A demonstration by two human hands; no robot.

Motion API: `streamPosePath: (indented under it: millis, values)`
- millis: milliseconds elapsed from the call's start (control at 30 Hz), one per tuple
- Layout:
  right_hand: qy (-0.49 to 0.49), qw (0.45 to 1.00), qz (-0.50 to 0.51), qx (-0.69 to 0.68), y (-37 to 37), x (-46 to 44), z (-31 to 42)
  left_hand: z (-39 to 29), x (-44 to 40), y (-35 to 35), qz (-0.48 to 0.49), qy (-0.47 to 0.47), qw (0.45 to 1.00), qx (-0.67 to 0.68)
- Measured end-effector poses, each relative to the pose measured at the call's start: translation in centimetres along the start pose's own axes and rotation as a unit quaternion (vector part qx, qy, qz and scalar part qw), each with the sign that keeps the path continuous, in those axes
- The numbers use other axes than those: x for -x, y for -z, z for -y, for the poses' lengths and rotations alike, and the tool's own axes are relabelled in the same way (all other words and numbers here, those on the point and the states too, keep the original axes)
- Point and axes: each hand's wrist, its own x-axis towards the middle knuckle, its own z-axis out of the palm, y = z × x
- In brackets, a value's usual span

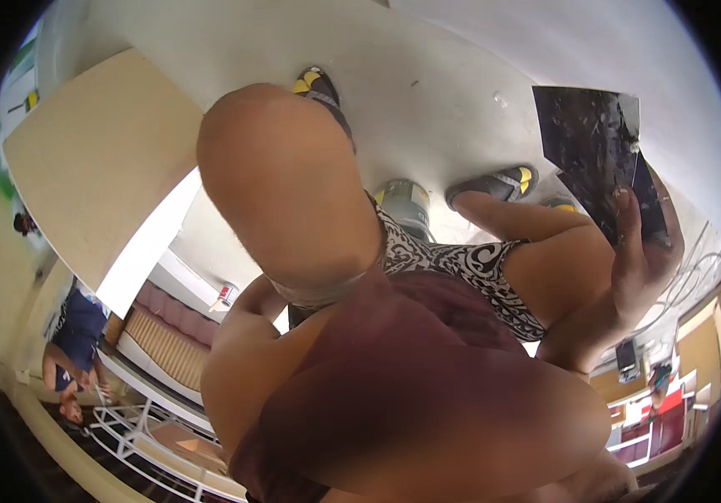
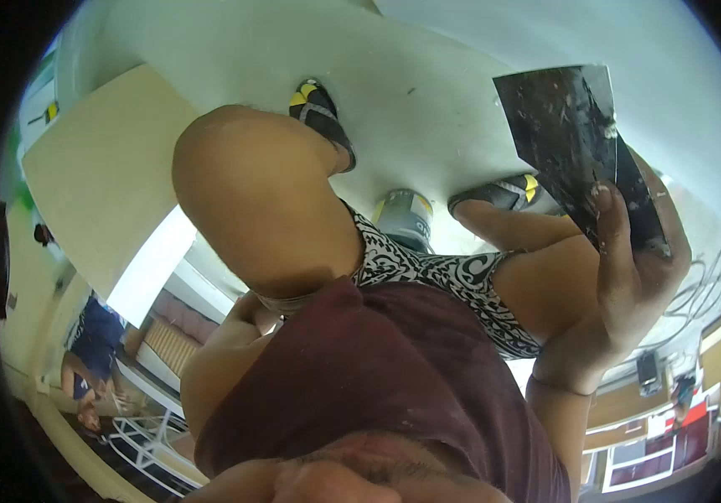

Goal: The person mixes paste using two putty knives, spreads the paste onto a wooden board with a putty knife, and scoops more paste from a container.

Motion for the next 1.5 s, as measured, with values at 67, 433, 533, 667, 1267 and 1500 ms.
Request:
streamPosePath:
  millis: [67, 433, 533, 667, 1267, 1500]
  values:
    - [0.047, 0.999, -0.015, -0.003, -0.1, 0.5, 0.6, -0.5, -0.4, -0.2, 0.006, -0.003, 1.0, -0.01]
    - [-0.015, 0.998, -0.033, -0.058, -0.2, 0.2, 2.0, -4.7, -3.1, -2.0, 0.049, -0.016, 0.997, -0.055]
    - [-0.027, 0.998, -0.042, -0.035, 0.6, 0.0, 2.4, -5.9, -3.6, -2.6, 0.059, -0.028, 0.996, -0.067]
    - [-0.048, 0.996, -0.066, -0.042, 1.6, 1.0, 2.6, -7.6, -4.5, -3.9, 0.073, -0.056, 0.993, -0.071]
    - [0.189, 0.932, -0.127, -0.281, 1.2, 2.6, 0.7, -13.8, -6.6, -4.1, 0.171, -0.129, 0.975, 0.05]
    - [0.219, 0.907, -0.047, -0.356, -0.1, 5.6, 1.1, -29.2, 10.9, -4.3, 0.281, -0.405, 0.847, 0.201]
